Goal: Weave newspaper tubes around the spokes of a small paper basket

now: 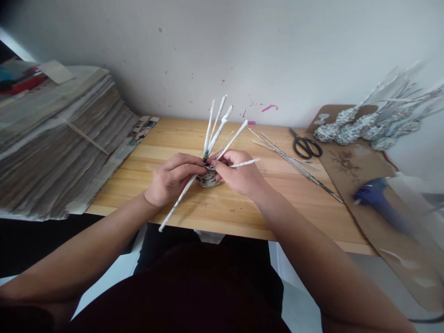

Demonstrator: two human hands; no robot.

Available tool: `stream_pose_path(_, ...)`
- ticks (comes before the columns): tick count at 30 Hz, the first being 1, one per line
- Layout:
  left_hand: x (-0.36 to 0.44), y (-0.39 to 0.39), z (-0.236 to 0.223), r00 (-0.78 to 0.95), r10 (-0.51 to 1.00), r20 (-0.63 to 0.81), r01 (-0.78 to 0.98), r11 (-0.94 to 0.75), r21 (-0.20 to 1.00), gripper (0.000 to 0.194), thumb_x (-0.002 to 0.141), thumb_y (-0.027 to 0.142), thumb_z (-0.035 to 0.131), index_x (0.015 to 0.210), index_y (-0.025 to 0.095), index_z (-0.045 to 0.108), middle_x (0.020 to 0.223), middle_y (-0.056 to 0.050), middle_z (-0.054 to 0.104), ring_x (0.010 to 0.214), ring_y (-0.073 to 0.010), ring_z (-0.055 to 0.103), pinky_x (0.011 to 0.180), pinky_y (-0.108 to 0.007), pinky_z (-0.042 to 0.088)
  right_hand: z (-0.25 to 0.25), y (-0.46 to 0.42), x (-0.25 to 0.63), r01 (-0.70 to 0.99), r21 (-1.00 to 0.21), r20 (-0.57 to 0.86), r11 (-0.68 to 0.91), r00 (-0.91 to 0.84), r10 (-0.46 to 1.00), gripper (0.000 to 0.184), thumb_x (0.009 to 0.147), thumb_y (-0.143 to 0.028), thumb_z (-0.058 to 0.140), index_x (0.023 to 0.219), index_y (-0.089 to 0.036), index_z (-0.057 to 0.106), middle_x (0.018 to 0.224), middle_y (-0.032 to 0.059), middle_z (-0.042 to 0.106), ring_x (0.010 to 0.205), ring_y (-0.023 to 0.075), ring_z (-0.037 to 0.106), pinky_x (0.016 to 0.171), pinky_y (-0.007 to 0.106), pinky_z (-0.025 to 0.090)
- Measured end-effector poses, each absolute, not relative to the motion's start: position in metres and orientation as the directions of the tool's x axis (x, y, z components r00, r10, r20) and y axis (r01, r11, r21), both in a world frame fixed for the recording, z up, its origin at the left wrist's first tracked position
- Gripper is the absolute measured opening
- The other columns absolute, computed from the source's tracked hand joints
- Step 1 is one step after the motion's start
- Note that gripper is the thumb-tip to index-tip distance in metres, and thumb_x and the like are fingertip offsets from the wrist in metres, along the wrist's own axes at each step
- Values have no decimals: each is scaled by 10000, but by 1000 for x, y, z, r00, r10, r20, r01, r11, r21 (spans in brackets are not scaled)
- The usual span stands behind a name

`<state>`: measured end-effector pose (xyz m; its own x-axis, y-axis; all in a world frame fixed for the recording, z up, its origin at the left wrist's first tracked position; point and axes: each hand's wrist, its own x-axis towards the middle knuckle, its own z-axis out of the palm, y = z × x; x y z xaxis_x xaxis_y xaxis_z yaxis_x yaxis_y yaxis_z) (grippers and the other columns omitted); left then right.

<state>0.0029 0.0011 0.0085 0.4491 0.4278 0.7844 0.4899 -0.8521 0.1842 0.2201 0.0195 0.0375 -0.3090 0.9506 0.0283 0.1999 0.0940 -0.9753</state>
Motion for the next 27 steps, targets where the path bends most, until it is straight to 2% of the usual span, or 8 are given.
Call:
stream_pose_path(3,-1,1,15,581,343,738,468,-883,41,171,1000,165,630,1158,207,678,1185,-93,763,1107,-202,731,959,-356,621,37,20,217,184,-979,29,89,-308,951,220,841,-398,798,917,-198,743,764,22,745,593,138,665,585,302,599)
stream_pose_path(5,-3,1,17,620,329,712,462,-887,8,183,1007,166,611,1178,209,661,1205,-97,762,1139,-217,724,979,-376,615,38,19,215,168,-983,21,74,-296,955,199,850,-385,794,904,-202,738,770,21,746,589,136,664,573,296,597)
stream_pose_path(7,-2,1,17,601,365,711,470,-881,55,163,1029,182,573,1165,203,660,1180,-98,768,1136,-217,723,984,-377,608,38,18,213,138,-990,-5,35,-279,960,184,865,-374,782,907,-201,736,779,23,748,584,133,671,555,284,592)
stream_pose_path(11,1,3,13,444,491,750,486,-835,259,130,1048,246,561,1076,185,672,1090,-90,775,1033,-190,734,923,-331,603,38,15,210,32,-995,-95,-90,-272,958,207,926,-393,715,927,-187,733,797,32,754,557,116,674,524,254,572)
stream_pose_path(14,2,3,14,372,525,766,512,-804,303,111,1031,256,599,1003,187,681,986,-63,772,945,-174,716,854,-303,592,37,13,210,5,-995,-98,-100,-278,956,268,935,-453,695,909,-188,733,809,36,756,559,110,669,524,246,561)
stream_pose_path(18,4,0,19,357,584,729,535,-767,353,109,1016,268,627,965,203,697,922,-47,766,850,-164,694,778,-288,571,39,10,210,87,-993,57,83,-270,961,343,913,-527,699,876,-193,766,838,41,760,593,121,654,545,268,544)
stream_pose_path(22,6,-2,21,334,677,656,502,-717,484,110,1005,251,630,931,192,686,916,-45,766,823,-159,718,763,-283,570,44,6,212,220,-918,263,330,-283,922,311,932,-495,694,893,-208,806,922,55,785,808,183,709,752,340,583)
stream_pose_path(27,9,0,19,324,720,613,486,-683,545,139,981,239,641,858,176,652,795,3,729,711,-110,677,683,-219,533,48,7,215,282,-772,462,570,-366,808,175,951,-355,682,922,-262,828,999,44,806,982,216,715,941,405,565)
